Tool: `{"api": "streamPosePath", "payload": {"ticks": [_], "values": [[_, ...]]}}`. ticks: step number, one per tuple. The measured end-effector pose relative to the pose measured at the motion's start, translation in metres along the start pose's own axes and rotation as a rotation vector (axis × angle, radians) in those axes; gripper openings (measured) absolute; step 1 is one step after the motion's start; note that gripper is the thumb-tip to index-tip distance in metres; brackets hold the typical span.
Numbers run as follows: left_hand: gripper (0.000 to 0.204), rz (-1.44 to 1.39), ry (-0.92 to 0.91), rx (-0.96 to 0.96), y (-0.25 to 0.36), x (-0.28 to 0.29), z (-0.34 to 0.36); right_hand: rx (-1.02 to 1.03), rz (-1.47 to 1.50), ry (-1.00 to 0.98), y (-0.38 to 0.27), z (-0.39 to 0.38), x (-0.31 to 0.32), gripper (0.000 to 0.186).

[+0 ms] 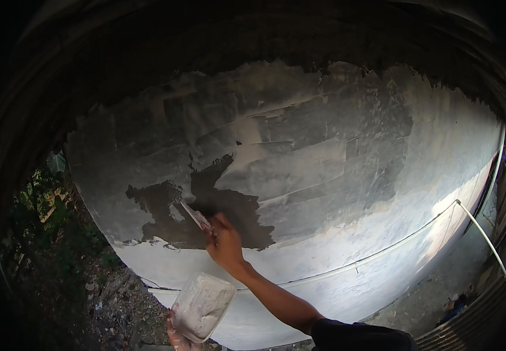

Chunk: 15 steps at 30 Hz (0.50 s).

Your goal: Applying and smoothing plaster or putty onto an outdoor wall using a trowel and a tray.

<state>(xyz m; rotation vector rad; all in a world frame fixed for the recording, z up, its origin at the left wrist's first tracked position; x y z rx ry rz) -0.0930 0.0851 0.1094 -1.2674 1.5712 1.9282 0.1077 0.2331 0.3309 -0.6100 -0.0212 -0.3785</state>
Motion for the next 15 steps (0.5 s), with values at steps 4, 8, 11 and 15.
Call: {"api": "streamPosePath", "payload": {"ticks": [4,8,11,15], "values": [[0.072,0.029,-0.052,0.029,0.004,0.011,-0.019,-0.004,0.220,0.149,0.020,0.020,0.083,0.015],[0.075,0.061,0.084,0.024,0.003,0.047,-0.030,-0.107,0.118,0.510,0.070,0.051,0.247,0.013],[0.074,0.042,0.036,0.078,-0.011,0.055,-0.018,0.013,-0.348,0.755,0.090,0.064,0.352,0.010],[0.073,0.003,0.114,0.125,-0.033,0.070,0.006,0.077,-0.644,0.721,0.087,0.078,0.341,0.019]]}}
Point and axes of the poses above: each hand's wrist, its own z-axis towards the middle knuckle, its own x-axis out of the back of the hand, y = z × x, the point moved 10 cm from there along z, towards the middle knuckle, and after that the axes turned 2 degrees about -x, right-handed, at the moved point
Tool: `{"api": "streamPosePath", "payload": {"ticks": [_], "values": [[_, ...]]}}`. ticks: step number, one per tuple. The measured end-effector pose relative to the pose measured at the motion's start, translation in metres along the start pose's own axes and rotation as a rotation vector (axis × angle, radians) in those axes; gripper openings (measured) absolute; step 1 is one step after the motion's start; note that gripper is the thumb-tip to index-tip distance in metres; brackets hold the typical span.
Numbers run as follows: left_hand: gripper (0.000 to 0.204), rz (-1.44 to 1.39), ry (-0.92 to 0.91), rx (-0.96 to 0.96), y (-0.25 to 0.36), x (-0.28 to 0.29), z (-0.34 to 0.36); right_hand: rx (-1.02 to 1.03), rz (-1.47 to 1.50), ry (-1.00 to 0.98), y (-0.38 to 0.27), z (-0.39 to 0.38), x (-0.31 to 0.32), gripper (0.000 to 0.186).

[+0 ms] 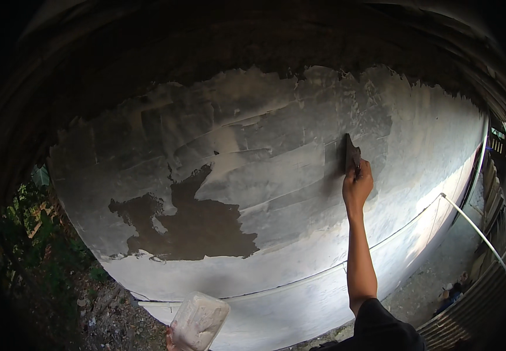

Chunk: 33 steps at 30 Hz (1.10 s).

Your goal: Applying and smoothing plaster or putty onto an outdoor wall using a trowel and a tray.

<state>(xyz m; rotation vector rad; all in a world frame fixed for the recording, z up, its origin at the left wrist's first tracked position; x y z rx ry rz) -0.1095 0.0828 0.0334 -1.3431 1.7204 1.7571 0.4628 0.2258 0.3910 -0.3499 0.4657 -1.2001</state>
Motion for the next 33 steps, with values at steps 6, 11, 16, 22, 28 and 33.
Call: {"api": "streamPosePath", "payload": {"ticks": [6,11,16,22,28,33], "values": [[0.071,0.093,-0.049,-0.042,0.009,-0.073,-0.013,-0.002,0.199,-0.168,-0.101,-0.082,-0.038,0.035],[0.070,-0.006,-0.136,-0.084,0.015,-0.048,0.004,0.032,0.310,-0.397,-0.206,-0.164,-0.076,0.056],[0.071,0.092,-0.015,-0.075,0.026,-0.023,-0.016,0.059,0.422,-0.581,-0.270,-0.209,-0.098,0.058],[0.054,-0.086,-0.031,-0.179,0.032,-0.018,-0.039,0.630,0.584,-0.616,-0.330,-0.187,-0.101,0.051],[0.055,-0.073,0.062,-0.181,0.012,-0.002,-0.040,1.028,0.334,-0.485,-0.323,-0.167,-0.114,0.034],[0.047,-0.064,0.137,-0.179,-0.001,-0.024,-0.036,1.120,0.232,-0.638,-0.273,-0.256,-0.102,0.036]]}}
Point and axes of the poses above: each hand's wrist, its own z-axis towards the middle knuckle, its own x-axis out of the back of the hand, y = z × x, the point moved 10 cm from there along z, towards the middle knuckle, and after that the axes turned 2 degrees about -x, right-handed, at the moved point
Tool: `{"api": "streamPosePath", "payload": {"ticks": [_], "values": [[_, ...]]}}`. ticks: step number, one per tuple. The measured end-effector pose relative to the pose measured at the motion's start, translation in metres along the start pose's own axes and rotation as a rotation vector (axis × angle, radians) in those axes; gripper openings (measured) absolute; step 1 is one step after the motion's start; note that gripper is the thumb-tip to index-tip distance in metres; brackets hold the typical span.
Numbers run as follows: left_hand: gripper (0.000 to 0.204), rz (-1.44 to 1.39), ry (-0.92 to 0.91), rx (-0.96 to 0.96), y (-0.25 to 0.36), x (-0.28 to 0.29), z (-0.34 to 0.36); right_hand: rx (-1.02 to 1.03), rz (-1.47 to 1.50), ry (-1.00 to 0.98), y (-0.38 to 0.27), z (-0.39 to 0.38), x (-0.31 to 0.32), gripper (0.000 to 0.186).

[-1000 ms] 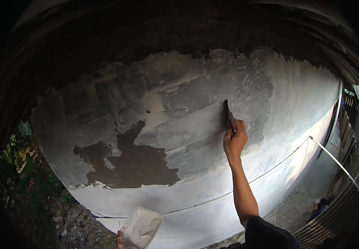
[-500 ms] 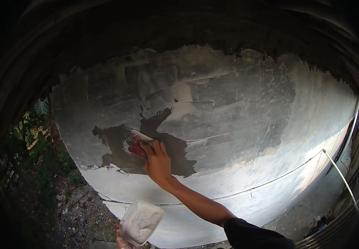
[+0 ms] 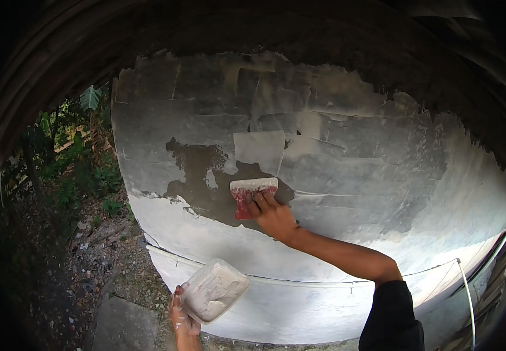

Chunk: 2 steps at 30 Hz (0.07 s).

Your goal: Applying and smoothing plaster or putty onto an outdoor wall using a trowel and a tray.

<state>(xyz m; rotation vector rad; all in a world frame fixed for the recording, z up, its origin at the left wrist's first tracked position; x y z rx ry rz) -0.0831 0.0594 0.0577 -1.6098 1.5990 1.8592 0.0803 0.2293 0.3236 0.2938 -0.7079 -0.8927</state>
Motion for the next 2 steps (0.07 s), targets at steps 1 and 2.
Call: {"api": "streamPosePath", "payload": {"ticks": [1,2], "values": [[0.044,0.000,-0.021,-0.014,0.000,-0.008,0.001,0.008,0.006,-0.001,-0.009,-0.012,-0.004,0.036],[0.044,-0.006,-0.013,-0.018,-0.003,-0.007,-0.002,-0.008,0.110,-0.043,-0.014,-0.022,-0.010,0.041]]}}
Point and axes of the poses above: each hand's wrist, its own z-axis towards the middle knuckle, its own x-axis out of the back of the hand, y = z × x, the point moved 10 cm from there along z, towards the middle knuckle, and after that the axes turned 2 degrees about -x, right-handed, at the moved point
